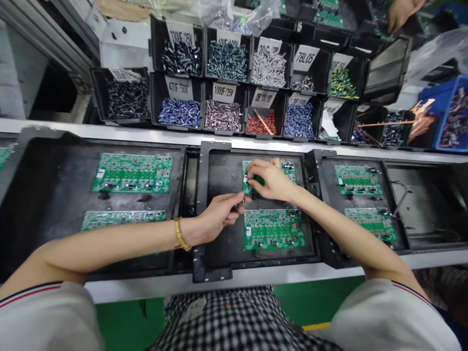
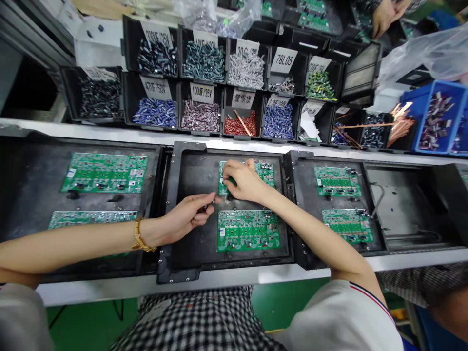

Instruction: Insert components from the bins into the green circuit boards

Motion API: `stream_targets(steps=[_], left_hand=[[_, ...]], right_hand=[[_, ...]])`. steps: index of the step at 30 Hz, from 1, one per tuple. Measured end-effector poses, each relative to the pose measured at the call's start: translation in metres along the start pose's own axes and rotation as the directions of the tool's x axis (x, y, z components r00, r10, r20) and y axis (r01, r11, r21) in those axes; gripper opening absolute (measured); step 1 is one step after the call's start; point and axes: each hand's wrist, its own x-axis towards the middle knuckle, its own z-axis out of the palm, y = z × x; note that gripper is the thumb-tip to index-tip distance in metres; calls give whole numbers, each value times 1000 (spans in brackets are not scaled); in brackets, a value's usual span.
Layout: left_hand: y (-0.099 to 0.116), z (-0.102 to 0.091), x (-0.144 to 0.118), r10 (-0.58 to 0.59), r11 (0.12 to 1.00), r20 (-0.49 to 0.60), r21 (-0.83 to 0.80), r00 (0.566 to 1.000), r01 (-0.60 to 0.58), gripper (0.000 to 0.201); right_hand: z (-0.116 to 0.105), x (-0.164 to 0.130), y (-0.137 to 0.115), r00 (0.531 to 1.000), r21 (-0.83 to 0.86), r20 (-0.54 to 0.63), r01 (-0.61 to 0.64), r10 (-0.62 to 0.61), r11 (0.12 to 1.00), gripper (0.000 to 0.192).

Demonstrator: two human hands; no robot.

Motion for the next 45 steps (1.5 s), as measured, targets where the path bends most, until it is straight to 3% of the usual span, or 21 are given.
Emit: stream_targets(steps=[13, 18, 23, 27, 32, 36, 40, 45], left_hand=[[-2, 6, 8, -38, 996, -29, -80, 999, 35, 28], [-6, 13, 6, -13, 995, -41, -95, 999, 9, 29], [-12, 36, 7, -1, 998, 28, -69, 1000, 3, 29], [-17, 58, 9, -105, 994, 139, 21, 985, 103, 25], [-25, 61, 18, -190, 952, 157, 271, 969, 143, 14], [-28, 57, 26, -160, 913, 206, 404, 965, 66, 28], [-28, 57, 31, -109, 936, 137, 347, 985, 55, 21], [-26, 56, 32, -101, 943, 137, 329, 985, 51, 17]], right_hand=[[1, -8, -12, 996, -274, -12, 77, -84, 959, 24], [-2, -12, -15, 999, -242, 6, 33, -33, 970, 23], [-27, -52, -28, 999, 48, -30, -21, 23, 999, 17], [-40, -106, -21, 989, -80, -97, -115, 107, 990, 14], [-19, -154, 7, 957, -124, -126, -276, 261, 953, 13], [-4, -159, 14, 951, -142, -152, -290, 269, 946, 11], [-6, -156, 12, 960, -151, -125, -268, 251, 951, 11], [-7, -157, 13, 963, -182, -120, -260, 241, 948, 12]])
